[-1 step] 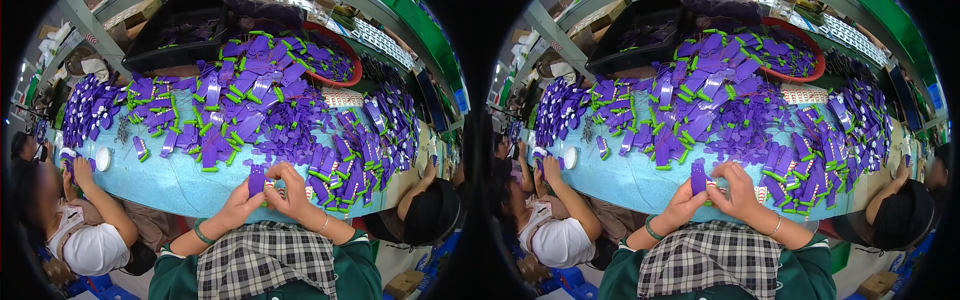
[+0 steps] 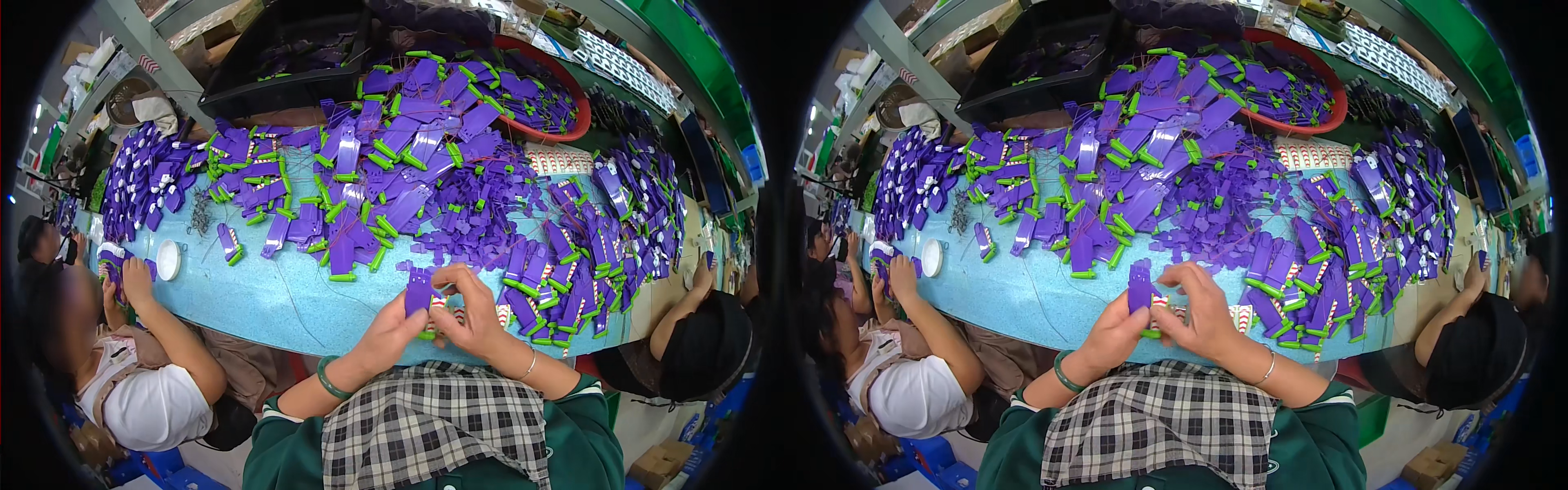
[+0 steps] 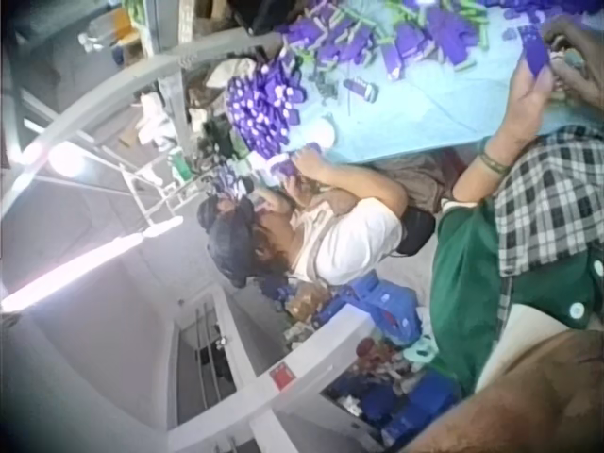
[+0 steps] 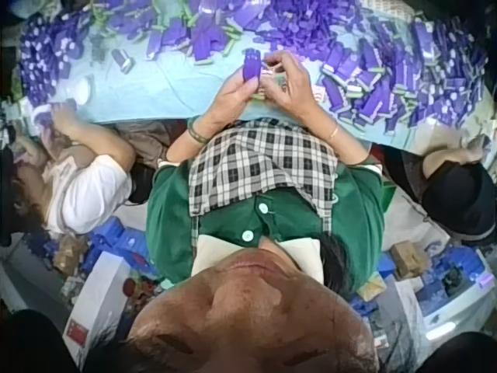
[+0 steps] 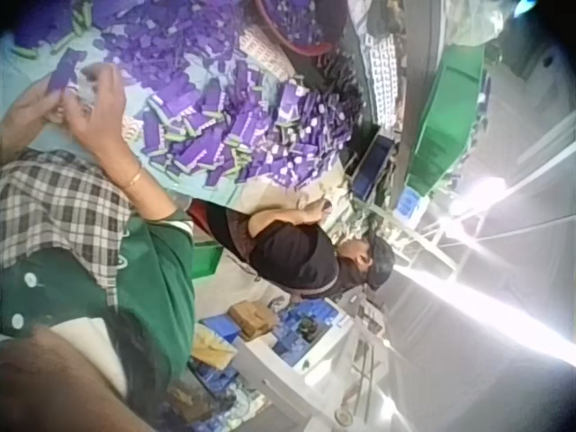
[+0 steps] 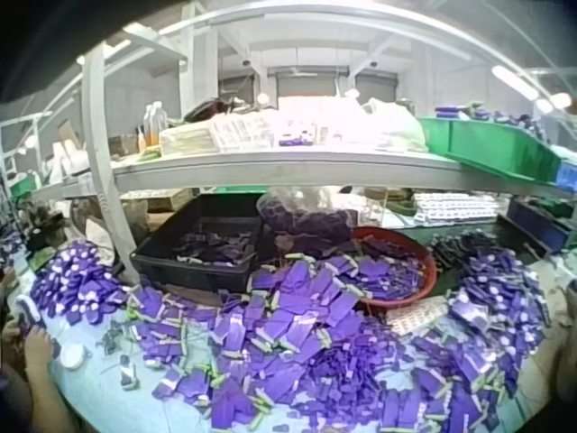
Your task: The person assembles small purple plastic components with green accents by hand. They pick up a purple piece, attach a green piece, and place the finished unit on the table. The process is repeated continuously throughout the clip.
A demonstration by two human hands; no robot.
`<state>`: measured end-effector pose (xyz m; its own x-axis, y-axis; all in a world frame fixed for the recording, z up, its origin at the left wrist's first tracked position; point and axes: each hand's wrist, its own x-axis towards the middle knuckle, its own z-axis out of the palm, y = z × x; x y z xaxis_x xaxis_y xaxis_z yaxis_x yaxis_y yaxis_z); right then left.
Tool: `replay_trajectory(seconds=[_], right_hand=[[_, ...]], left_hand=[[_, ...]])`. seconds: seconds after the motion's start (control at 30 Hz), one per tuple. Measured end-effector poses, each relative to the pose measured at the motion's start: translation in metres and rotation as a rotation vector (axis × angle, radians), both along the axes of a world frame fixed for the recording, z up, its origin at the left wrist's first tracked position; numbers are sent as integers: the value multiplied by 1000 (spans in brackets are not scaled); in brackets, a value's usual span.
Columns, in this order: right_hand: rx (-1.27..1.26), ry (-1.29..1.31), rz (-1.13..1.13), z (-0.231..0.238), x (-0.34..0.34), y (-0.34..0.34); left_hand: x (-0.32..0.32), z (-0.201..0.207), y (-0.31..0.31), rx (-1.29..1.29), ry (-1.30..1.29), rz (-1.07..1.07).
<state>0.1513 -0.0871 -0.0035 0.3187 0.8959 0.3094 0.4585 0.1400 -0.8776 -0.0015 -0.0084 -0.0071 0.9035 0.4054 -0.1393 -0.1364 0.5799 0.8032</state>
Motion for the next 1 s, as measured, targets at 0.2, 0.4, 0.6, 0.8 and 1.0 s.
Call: replay_trajectory(seconds=[0.2,0.4,0.6,0.8,1.0], right_hand=[[-273,362,257,-8,3,3],[-300,596,272,-2,7,-1],[-191,947,173,15,14,-1],[-320,937,238,16,15,-3],[-417,983,248,14,20,-1]], left_hand=[[9,-8,-1,-602,46,-237],[11,-36,0,-697,-198,-542],[2,16,2,447,122,173],[2,26,33,1803,-162,438],[4,15,25,1897,-338,425]])
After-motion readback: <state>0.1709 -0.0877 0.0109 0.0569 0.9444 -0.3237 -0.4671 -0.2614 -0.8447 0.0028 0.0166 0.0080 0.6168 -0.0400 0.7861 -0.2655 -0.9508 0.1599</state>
